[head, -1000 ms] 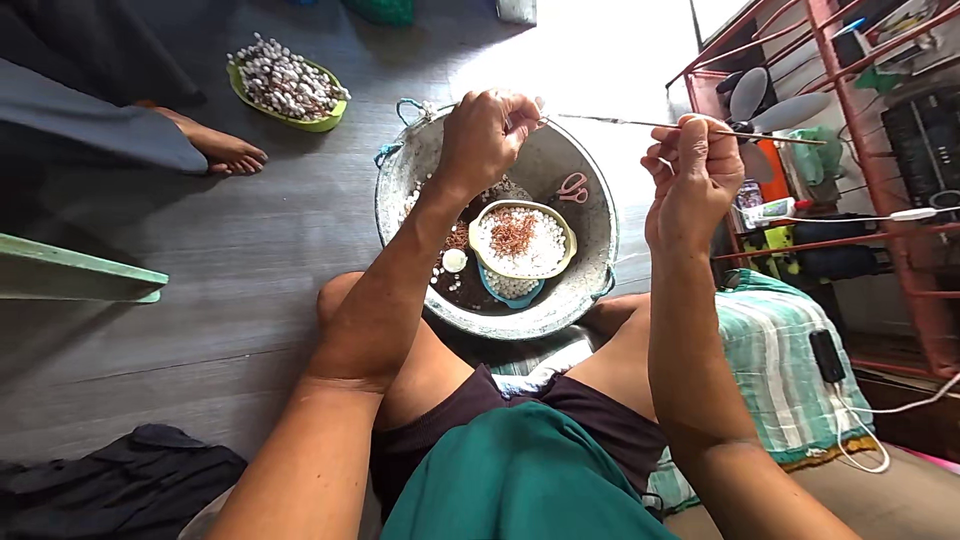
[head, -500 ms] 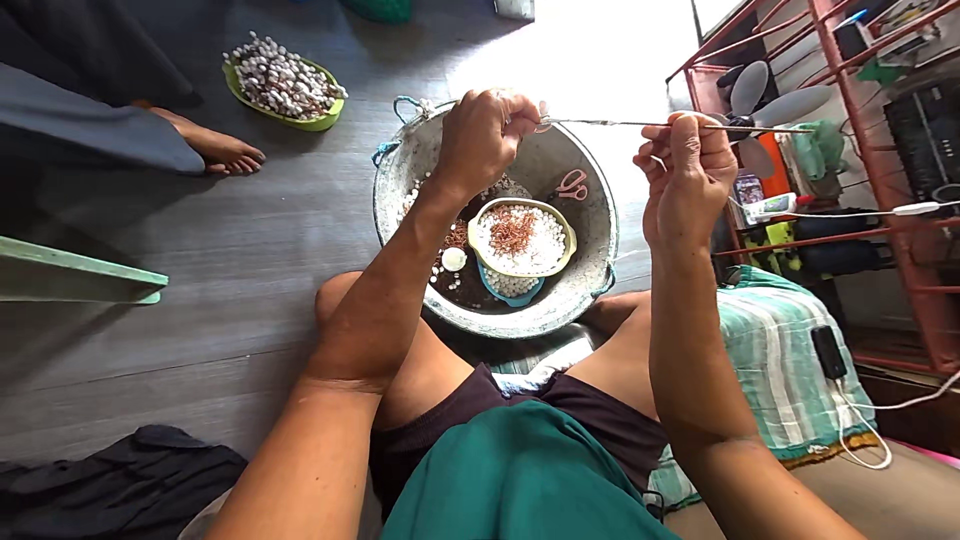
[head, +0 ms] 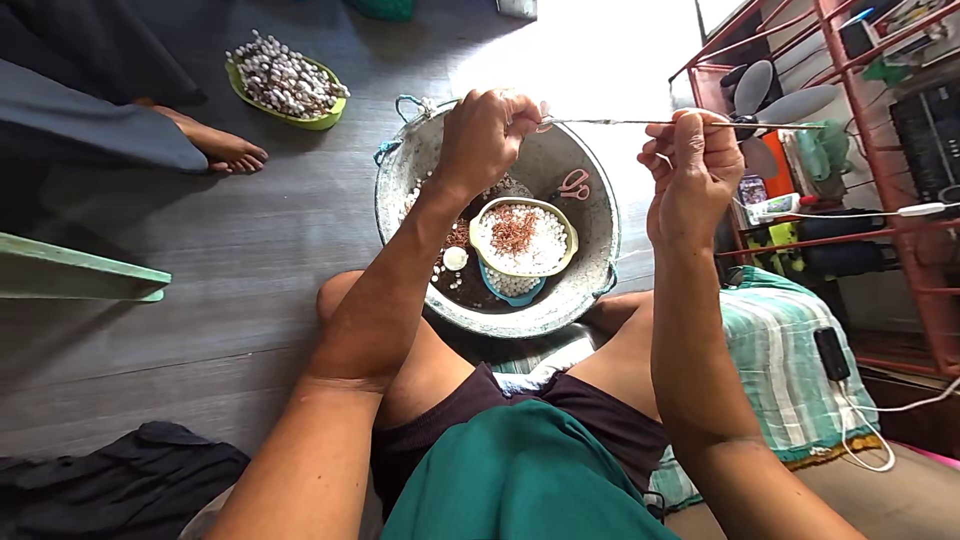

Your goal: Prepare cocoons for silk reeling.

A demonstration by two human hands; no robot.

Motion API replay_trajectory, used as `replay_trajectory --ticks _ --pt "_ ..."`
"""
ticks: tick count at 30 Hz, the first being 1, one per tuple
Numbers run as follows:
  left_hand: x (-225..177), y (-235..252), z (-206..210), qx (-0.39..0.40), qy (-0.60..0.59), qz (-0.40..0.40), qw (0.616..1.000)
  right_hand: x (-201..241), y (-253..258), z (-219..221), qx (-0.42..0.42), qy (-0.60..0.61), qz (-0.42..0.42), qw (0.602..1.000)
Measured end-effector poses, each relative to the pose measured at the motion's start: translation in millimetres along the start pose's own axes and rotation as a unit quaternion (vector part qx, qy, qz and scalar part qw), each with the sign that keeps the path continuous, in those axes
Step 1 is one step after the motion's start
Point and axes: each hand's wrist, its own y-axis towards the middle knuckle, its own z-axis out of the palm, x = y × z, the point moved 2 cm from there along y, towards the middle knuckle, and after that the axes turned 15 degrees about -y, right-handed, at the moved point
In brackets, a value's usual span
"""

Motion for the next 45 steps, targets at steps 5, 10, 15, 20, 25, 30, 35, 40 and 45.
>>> replay_trajectory --ticks 5,10,15,20,25,30,35,40,45 --pt "0 0 0 0.003 0.013 0.002 1.0 3 0 0 0.001 -0.014 -0.026 1.0" --pt "0 0 2 0.001 0.02 0.006 1.0 4 1 -2 -0.001 -0.022 -0.034 0.999" --pt "0 0 1 0.0 0.016 0.005 1.0 3 0 -4 0.006 -0.03 -0.035 0.999" --pt "0 0 2 0.002 0.021 0.005 1.0 7 0 -4 0.007 -0.015 -0.02 1.0" --pt "1 0 1 -0.001 0.021 0.011 1.0 5 1 -5 0.007 -0.018 -0.021 1.0" --pt "1 -1 1 -0.001 0.026 0.01 1.0 2 1 -5 -0.012 -0.026 -0.019 0.999" --pt "3 3 -5 -0.009 -0.083 -0.025 0.996 4 -5 -11 -0.028 -0.016 -0.006 0.999" --pt "16 10 -16 -0.049 -0.375 -0.058 0.924 -17 -86 19 0.171 -0.17 -0.004 0.97" --pt "21 11 -20 -0.097 -0.403 -0.086 0.906 -104 -174 100 0.287 -0.286 -0.04 0.913"
